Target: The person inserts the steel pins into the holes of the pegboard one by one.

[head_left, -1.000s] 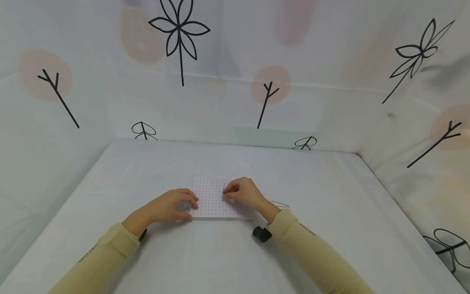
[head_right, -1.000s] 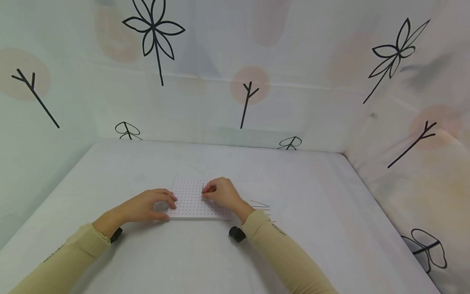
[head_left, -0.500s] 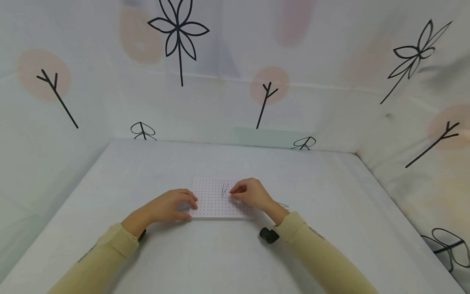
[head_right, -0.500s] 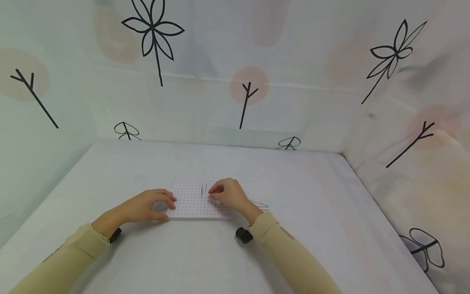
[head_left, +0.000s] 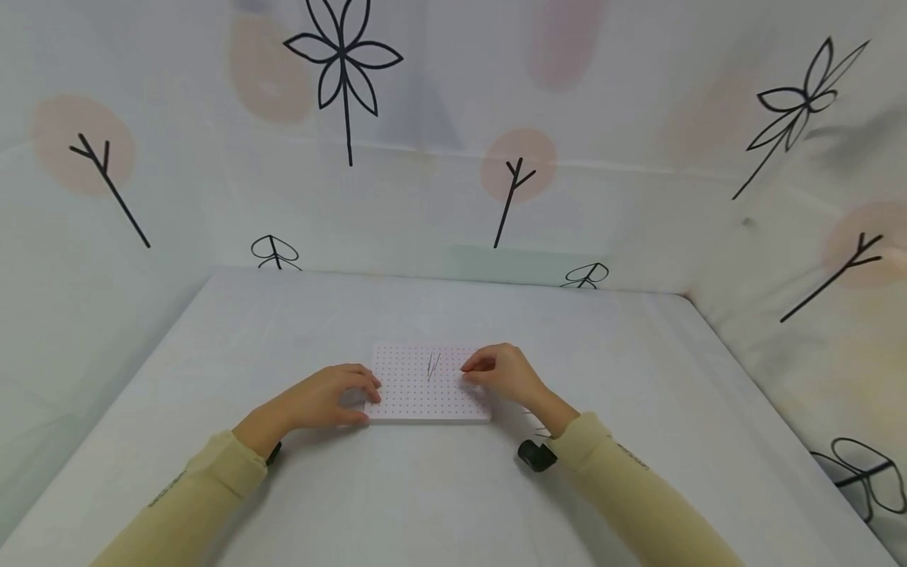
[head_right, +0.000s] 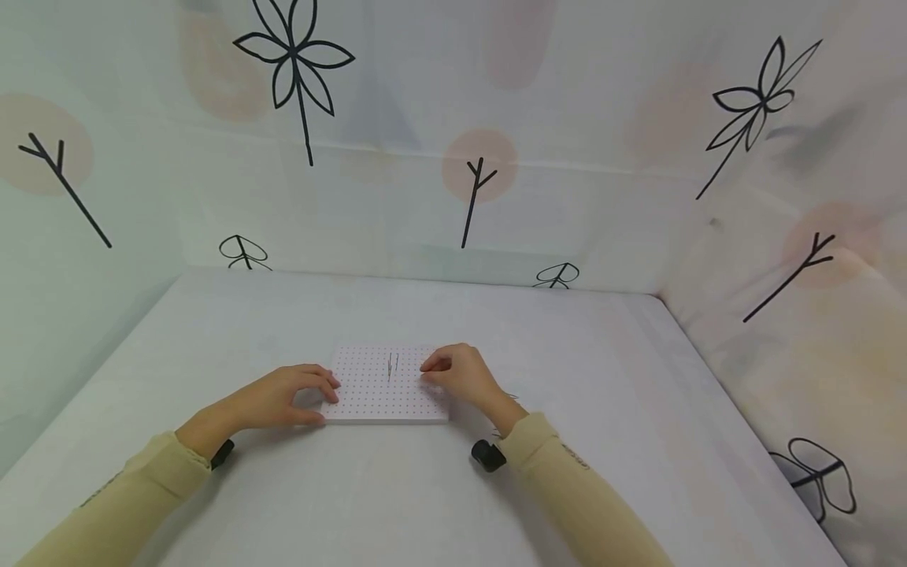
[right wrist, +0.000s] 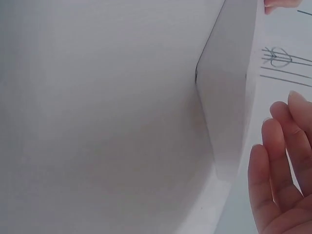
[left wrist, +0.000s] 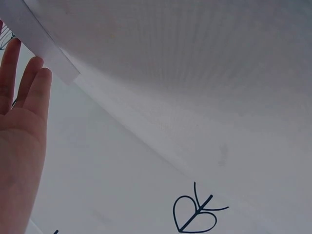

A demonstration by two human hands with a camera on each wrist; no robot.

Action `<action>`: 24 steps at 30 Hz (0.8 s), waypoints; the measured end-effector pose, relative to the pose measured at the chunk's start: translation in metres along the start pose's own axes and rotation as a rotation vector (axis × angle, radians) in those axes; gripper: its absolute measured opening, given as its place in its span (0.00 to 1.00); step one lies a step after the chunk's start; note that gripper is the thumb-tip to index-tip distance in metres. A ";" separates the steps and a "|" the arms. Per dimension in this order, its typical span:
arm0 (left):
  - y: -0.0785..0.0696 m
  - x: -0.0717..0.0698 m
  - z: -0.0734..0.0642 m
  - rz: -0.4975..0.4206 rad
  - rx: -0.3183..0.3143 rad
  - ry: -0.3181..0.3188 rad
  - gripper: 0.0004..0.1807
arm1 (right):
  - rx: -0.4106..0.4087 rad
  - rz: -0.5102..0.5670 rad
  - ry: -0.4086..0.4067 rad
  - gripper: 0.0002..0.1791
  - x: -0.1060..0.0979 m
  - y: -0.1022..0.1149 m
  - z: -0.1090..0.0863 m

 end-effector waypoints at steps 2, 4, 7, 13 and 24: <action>0.001 0.000 0.000 -0.006 -0.012 0.006 0.12 | 0.007 -0.003 -0.001 0.03 -0.002 -0.003 -0.001; 0.001 0.001 0.000 -0.013 -0.030 0.017 0.12 | 0.012 -0.003 -0.003 0.04 -0.004 -0.006 -0.002; 0.001 0.001 0.000 -0.017 -0.040 0.027 0.11 | 0.015 -0.002 -0.005 0.04 -0.007 -0.009 -0.004; 0.002 0.001 0.000 -0.017 -0.047 0.031 0.11 | -0.020 -0.006 -0.006 0.04 -0.014 -0.011 -0.009; 0.001 0.001 0.000 -0.009 -0.043 0.032 0.11 | -0.021 -0.030 -0.018 0.04 -0.025 -0.023 -0.017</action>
Point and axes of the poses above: each hand's wrist, its own z-axis towards the middle knuckle, its own x-axis out of the palm, y = z × x, the point moved 9 cm from there along z, towards the middle knuckle, and after that the axes turned 2 degrees about -x, right-handed, at the moved point
